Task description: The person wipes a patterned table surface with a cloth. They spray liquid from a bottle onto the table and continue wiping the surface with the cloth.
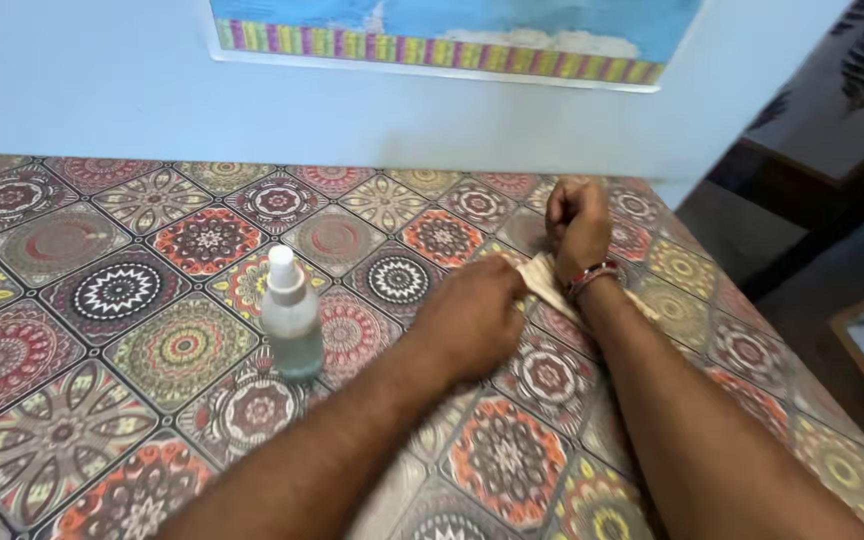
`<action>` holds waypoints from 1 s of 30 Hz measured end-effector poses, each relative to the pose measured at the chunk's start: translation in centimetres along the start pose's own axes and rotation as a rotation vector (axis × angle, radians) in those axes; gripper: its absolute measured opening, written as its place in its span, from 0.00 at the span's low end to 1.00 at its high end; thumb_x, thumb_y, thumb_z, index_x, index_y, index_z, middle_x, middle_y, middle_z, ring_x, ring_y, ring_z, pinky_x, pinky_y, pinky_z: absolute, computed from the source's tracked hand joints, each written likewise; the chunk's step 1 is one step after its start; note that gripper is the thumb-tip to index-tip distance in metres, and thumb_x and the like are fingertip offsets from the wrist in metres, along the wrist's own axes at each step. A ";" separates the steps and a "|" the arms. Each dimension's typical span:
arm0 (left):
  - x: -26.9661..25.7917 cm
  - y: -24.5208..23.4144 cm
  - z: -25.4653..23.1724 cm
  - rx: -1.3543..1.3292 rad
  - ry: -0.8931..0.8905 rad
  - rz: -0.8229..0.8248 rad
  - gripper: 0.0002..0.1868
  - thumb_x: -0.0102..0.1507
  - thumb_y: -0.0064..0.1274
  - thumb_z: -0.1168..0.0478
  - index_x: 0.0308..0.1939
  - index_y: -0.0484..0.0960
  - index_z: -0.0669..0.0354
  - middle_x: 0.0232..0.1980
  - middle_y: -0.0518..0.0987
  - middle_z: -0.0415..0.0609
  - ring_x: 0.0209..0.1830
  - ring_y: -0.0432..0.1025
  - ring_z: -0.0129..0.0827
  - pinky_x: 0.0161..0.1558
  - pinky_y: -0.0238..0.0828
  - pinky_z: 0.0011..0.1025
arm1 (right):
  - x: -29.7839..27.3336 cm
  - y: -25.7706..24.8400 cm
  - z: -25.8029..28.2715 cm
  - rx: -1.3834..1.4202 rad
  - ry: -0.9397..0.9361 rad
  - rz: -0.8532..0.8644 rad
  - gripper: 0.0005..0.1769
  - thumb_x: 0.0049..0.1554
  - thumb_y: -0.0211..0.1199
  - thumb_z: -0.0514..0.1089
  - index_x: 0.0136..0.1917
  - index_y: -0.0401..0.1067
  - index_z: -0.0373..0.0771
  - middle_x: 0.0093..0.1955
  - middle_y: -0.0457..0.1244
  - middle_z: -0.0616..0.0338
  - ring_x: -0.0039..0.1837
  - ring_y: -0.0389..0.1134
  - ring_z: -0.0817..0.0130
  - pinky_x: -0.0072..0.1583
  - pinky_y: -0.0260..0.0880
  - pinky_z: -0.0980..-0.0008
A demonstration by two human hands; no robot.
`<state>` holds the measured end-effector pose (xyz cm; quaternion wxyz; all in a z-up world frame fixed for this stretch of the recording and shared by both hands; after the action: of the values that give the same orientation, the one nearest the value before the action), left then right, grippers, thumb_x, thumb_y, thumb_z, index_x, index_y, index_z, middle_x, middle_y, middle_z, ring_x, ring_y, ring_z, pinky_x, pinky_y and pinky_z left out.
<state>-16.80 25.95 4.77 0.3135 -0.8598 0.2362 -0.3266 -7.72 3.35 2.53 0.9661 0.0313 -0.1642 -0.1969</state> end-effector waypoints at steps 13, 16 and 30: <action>0.3 0.1 0.8 0.022 0.074 -0.048 0.07 0.59 0.48 0.63 0.38 0.80 0.59 0.46 0.77 0.56 0.48 0.74 0.53 0.51 0.70 0.48 | -25.1 -7.8 9.1 0.165 0.082 0.079 0.26 0.61 0.46 0.55 0.27 0.57 0.39 0.26 0.48 0.61 0.32 0.49 0.68 0.38 0.49 0.67; 0.3 0.2 0.8 0.050 0.068 -0.022 0.07 0.58 0.48 0.63 0.38 0.80 0.59 0.46 0.77 0.55 0.48 0.74 0.52 0.52 0.71 0.47 | -30.2 -10.8 11.5 0.316 0.031 0.031 0.23 0.60 0.46 0.53 0.29 0.58 0.37 0.25 0.48 0.61 0.30 0.48 0.69 0.36 0.49 0.67; 0.2 0.2 0.2 0.153 0.092 0.011 0.08 0.58 0.48 0.62 0.39 0.79 0.59 0.45 0.77 0.55 0.48 0.74 0.51 0.51 0.70 0.48 | -25.9 -23.0 11.9 -0.029 0.001 -0.199 0.21 0.58 0.43 0.55 0.31 0.59 0.39 0.26 0.48 0.63 0.30 0.45 0.71 0.33 0.46 0.67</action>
<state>-16.61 25.75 4.58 0.3690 -0.8160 0.2295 -0.3812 -42.62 -7.63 2.96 0.9422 0.0333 -0.1569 -0.2943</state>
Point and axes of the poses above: each hand's wrist, its own x-axis towards the middle knuckle, its own y-axis out of the palm, z = x × y, the point moved 3 cm from there along x, towards the middle knuckle
